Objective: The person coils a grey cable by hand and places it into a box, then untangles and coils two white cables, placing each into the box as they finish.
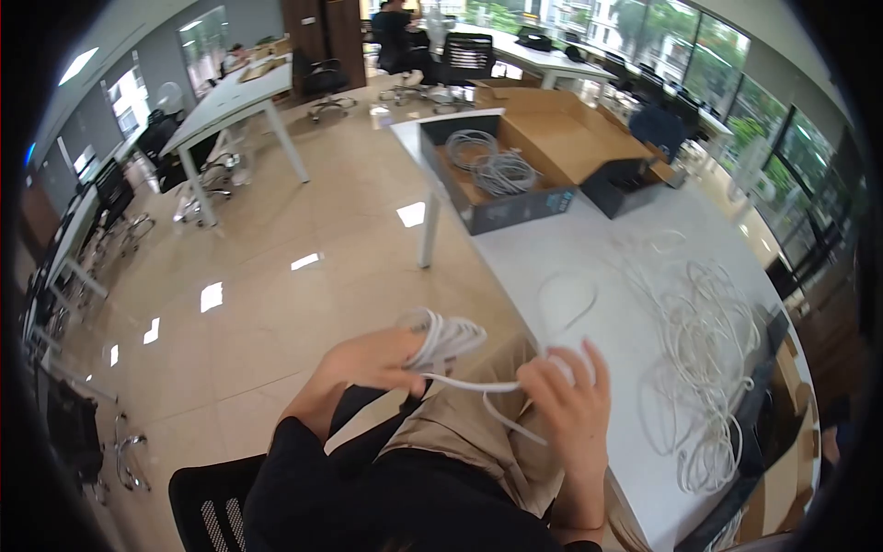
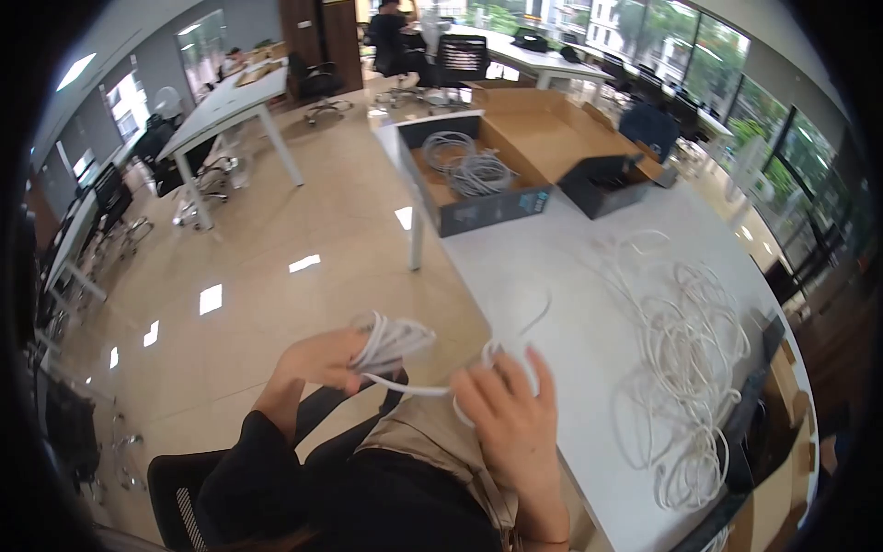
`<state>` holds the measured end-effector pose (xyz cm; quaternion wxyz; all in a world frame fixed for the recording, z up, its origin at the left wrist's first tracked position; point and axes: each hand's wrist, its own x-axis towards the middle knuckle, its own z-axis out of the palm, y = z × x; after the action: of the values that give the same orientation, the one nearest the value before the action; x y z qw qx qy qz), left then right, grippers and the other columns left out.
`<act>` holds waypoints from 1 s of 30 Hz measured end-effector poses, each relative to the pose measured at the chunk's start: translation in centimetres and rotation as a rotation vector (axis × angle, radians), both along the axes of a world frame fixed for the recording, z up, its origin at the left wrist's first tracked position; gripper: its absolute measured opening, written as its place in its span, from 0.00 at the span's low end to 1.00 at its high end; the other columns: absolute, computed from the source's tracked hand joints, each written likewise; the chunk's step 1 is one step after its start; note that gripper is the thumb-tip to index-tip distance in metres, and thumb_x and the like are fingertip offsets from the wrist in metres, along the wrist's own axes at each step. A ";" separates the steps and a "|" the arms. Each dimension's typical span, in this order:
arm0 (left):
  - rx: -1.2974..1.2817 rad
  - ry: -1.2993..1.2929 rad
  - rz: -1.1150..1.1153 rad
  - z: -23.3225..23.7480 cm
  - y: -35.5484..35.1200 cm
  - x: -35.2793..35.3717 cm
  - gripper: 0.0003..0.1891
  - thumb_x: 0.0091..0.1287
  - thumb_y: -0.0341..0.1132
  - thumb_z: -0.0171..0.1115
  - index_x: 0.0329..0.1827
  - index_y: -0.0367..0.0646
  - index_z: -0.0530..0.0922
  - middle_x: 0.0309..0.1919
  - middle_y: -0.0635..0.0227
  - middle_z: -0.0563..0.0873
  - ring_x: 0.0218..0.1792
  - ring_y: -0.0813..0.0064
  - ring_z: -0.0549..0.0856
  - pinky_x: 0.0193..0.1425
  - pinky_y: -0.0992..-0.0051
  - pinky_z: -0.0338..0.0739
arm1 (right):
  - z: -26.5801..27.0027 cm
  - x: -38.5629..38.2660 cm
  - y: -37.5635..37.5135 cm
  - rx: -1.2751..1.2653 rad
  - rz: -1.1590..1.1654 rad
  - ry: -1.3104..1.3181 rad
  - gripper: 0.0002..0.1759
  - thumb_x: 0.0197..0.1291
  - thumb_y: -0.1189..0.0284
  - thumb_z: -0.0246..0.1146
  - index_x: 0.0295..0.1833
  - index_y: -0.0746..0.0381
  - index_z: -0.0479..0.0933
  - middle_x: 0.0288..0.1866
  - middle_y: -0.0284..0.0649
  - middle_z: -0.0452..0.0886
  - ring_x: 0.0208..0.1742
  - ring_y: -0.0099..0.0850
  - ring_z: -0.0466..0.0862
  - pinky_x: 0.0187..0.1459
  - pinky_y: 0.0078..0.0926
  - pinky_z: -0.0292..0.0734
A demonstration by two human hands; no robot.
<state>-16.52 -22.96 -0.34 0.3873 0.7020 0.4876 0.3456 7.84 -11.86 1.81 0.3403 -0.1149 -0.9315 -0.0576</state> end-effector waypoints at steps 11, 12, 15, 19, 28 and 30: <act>0.272 -1.433 -0.519 -0.3 -4.0 -0.1 0.16 0.67 0.48 0.52 0.33 0.42 0.71 0.08 0.84 0.66 0.07 0.85 0.63 0.13 0.82 0.57 | -5.6 -12.2 -0.9 -0.654 0.294 0.430 0.26 0.48 0.86 0.57 0.56 0.59 0.74 0.43 0.39 0.79 0.40 0.32 0.79 0.37 0.25 0.74; 0.357 -1.495 -0.461 1.5 -4.3 0.0 0.16 0.70 0.48 0.47 0.31 0.45 0.70 0.07 0.85 0.65 0.05 0.85 0.62 0.13 0.83 0.56 | -6.5 -12.5 -0.5 -0.745 0.252 0.429 0.27 0.49 0.87 0.56 0.57 0.59 0.74 0.43 0.40 0.79 0.40 0.31 0.79 0.38 0.25 0.74; 0.460 -1.427 -0.648 3.8 -4.8 -2.0 0.14 0.74 0.47 0.39 0.36 0.47 0.61 0.05 0.84 0.68 0.04 0.88 0.66 0.15 0.88 0.60 | -6.5 -9.6 1.9 -0.908 0.450 0.220 0.19 0.56 0.86 0.51 0.52 0.64 0.76 0.29 0.41 0.80 0.27 0.28 0.79 0.32 0.21 0.73; 0.399 -1.723 -0.591 4.5 -4.7 -3.9 0.13 0.74 0.46 0.39 0.40 0.47 0.62 0.05 0.78 0.68 0.03 0.85 0.65 0.14 0.84 0.59 | -3.3 -3.0 1.5 -1.313 0.604 0.026 0.08 0.63 0.78 0.52 0.39 0.69 0.77 0.19 0.33 0.73 0.17 0.18 0.69 0.20 0.16 0.61; -0.049 -2.132 -0.483 2.5 0.6 -9.4 0.14 0.75 0.43 0.34 0.40 0.42 0.62 0.06 0.77 0.66 0.05 0.82 0.64 0.12 0.82 0.56 | -6.0 8.4 -0.4 -1.326 -0.055 1.273 0.13 0.69 0.67 0.50 0.49 0.66 0.71 0.28 0.33 0.77 0.11 0.10 0.54 0.10 0.08 0.45; -0.222 -2.029 -0.439 1.4 1.8 -10.0 0.14 0.75 0.42 0.34 0.39 0.41 0.62 0.07 0.78 0.66 0.05 0.83 0.65 0.11 0.83 0.55 | -7.1 13.1 0.5 -1.223 -0.051 1.319 0.14 0.68 0.66 0.51 0.50 0.66 0.71 0.31 0.33 0.79 0.11 0.09 0.52 0.10 0.08 0.44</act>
<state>-26.52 -21.14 1.05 0.7317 0.1159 -0.1758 0.6484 20.96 -11.39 -5.25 0.6839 -0.3063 -0.4119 0.5184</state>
